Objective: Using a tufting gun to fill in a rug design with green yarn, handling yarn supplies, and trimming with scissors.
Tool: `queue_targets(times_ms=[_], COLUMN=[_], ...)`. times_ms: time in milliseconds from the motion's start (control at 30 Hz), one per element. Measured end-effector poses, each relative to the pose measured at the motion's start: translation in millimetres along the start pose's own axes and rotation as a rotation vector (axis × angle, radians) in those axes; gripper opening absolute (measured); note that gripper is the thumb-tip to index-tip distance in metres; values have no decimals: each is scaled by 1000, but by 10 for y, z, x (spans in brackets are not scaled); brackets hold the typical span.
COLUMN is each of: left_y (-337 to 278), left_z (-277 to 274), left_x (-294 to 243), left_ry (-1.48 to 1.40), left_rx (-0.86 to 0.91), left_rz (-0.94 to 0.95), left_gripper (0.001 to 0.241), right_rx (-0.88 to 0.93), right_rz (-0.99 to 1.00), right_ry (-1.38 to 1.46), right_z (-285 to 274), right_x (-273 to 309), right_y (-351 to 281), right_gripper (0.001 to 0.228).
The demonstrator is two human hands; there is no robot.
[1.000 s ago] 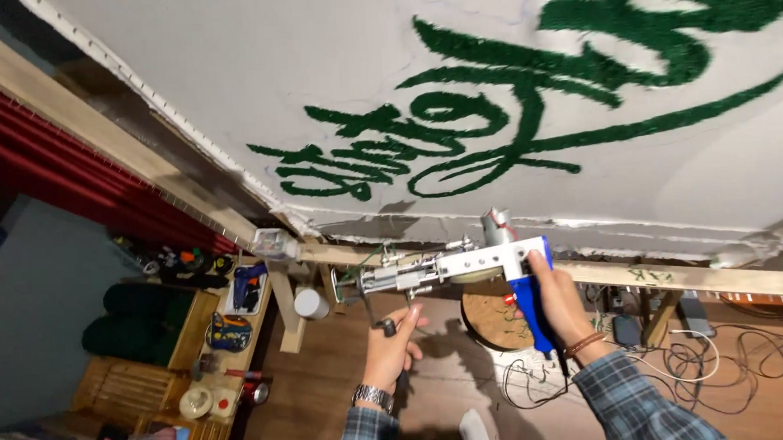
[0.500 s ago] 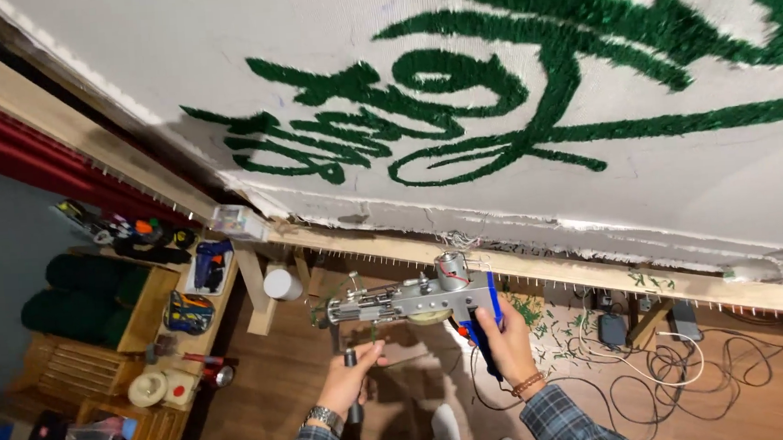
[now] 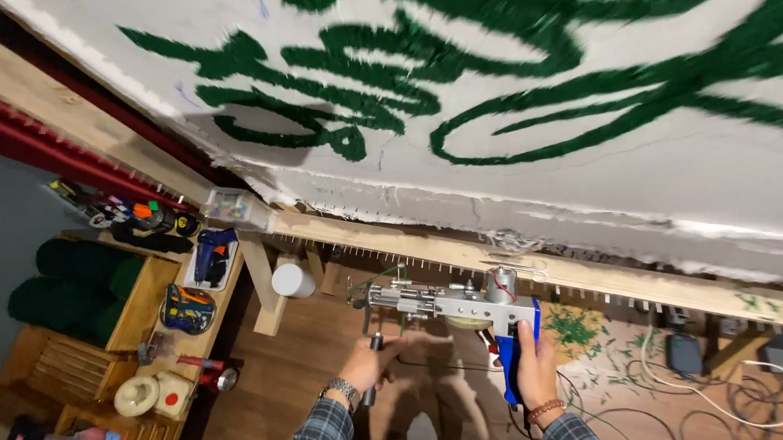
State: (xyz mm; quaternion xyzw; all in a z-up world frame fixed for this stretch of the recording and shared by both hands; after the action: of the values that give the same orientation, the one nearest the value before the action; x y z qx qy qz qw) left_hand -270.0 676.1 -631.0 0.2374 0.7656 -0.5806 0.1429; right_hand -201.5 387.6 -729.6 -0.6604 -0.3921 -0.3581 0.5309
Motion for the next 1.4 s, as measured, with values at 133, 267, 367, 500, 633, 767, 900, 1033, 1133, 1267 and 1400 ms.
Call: queue_targets(times_ms=[133, 267, 367, 500, 633, 767, 900, 1033, 1133, 1267, 1400], left_y=[893, 1700, 2138, 2725, 2854, 3441, 4216, 3806, 3388, 3186, 3585], left_z=[-299, -618, -817, -1048, -1205, -1207, -1288, -1253, -1301, -1340, -1293], left_x=[142, 268, 323, 411, 225, 446, 826, 555, 342, 233, 372], left_ry=[80, 43, 120, 258, 175, 52, 5, -38, -32, -58, 270], left_rx=[25, 34, 41, -22, 24, 55, 11, 155, 232, 209, 551], left_rz=[-19, 52, 49, 87, 145, 139, 148, 131, 90, 29, 153], left_gripper=[45, 36, 37, 49, 47, 42, 53, 51, 51, 52, 89], right_rx=[11, 19, -5, -154, -185, -191, -174, -144, -98, -77, -96], right_rz=[21, 113, 177, 113, 82, -6, -88, -79, -19, 29, 20], right_ry=[73, 128, 112, -41, -48, -80, -110, -169, -270, -334, -314], right_z=[615, 1188, 1512, 1764, 1962, 2015, 2086, 2105, 2076, 1994, 2092], right_x=[-165, -326, -325, -770, -776, -901, -704, -499, -333, -330, -156], right_y=[327, 650, 765, 1124, 1275, 1487, 1507, 1446, 1374, 1315, 1156], right_gripper=[67, 71, 74, 64, 64, 62, 60, 62, 66, 67, 101])
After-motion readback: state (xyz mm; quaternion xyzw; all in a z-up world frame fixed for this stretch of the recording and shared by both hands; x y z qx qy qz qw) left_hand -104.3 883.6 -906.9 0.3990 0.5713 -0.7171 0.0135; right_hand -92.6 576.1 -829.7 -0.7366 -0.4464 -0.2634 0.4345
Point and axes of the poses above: each hand's wrist, its own y-axis towards the middle knuckle, its own z-axis out of the palm, x = y × z, the point moved 2 cm from there along y, towards the middle knuckle, and after that the axes turned 9 degrees about y, right-handed, at the moved point
